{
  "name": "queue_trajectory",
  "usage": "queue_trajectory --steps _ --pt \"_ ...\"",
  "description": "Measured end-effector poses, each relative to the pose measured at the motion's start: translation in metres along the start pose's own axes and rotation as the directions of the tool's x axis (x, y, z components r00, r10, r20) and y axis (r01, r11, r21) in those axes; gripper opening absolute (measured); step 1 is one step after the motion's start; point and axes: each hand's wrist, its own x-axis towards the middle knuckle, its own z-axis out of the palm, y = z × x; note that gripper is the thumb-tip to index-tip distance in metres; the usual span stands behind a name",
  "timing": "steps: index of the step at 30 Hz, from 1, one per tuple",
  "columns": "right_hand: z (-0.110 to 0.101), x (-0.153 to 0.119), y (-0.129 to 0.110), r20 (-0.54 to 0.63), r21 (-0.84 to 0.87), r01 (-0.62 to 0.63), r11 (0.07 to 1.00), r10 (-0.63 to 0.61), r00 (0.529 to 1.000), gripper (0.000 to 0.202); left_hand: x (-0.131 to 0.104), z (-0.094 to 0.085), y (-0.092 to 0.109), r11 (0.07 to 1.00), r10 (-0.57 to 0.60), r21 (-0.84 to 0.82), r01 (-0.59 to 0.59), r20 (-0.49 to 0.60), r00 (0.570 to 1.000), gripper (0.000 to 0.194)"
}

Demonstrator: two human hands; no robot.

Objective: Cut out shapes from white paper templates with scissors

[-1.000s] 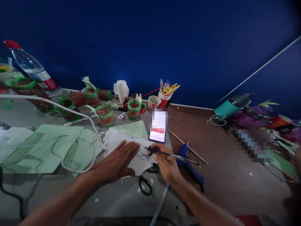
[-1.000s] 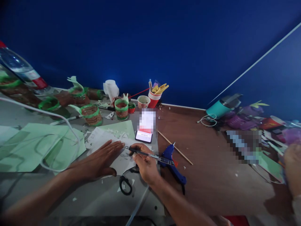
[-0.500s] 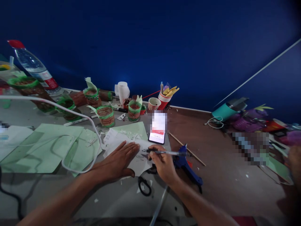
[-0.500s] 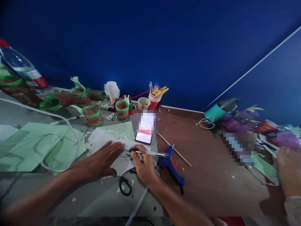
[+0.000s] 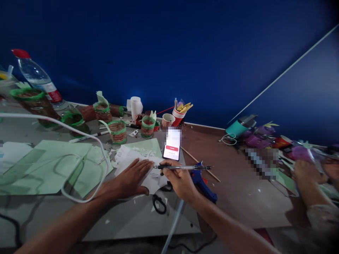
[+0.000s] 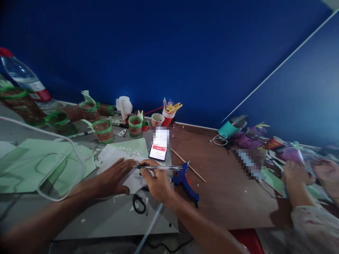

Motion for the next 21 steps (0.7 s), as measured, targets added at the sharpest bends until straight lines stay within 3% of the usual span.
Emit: queue_trajectory --steps 4,7,11,14,21 --pt "-0.004 -0.002 0.001 -0.015 0.020 -0.021 1.000 0.021 1.000 0.015 0.000 -0.002 0.001 1.000 -0.005 -0.007 0.005 0.005 1.000 0.081" --pt "-0.001 -0.009 0.015 -0.112 0.003 -0.051 0.999 0.051 0.992 0.015 -0.001 -0.002 0.002 1.000 0.010 0.005 -0.010 -0.005 1.000 0.081" --pt "0.003 -0.019 0.035 -0.202 -0.081 0.075 0.994 -0.090 0.975 0.011 0.000 0.002 0.000 1.000 0.020 0.020 -0.020 -0.003 1.000 0.085" --pt "0.003 -0.022 0.041 -0.192 -0.117 0.154 0.981 -0.174 0.966 0.011 0.002 0.005 -0.002 1.000 -0.007 0.022 0.006 0.028 1.000 0.087" --pt "-0.003 -0.020 0.036 -0.177 -0.153 0.054 0.987 -0.081 0.981 0.011 0.002 0.002 -0.001 1.000 -0.011 0.016 0.011 0.044 0.999 0.092"
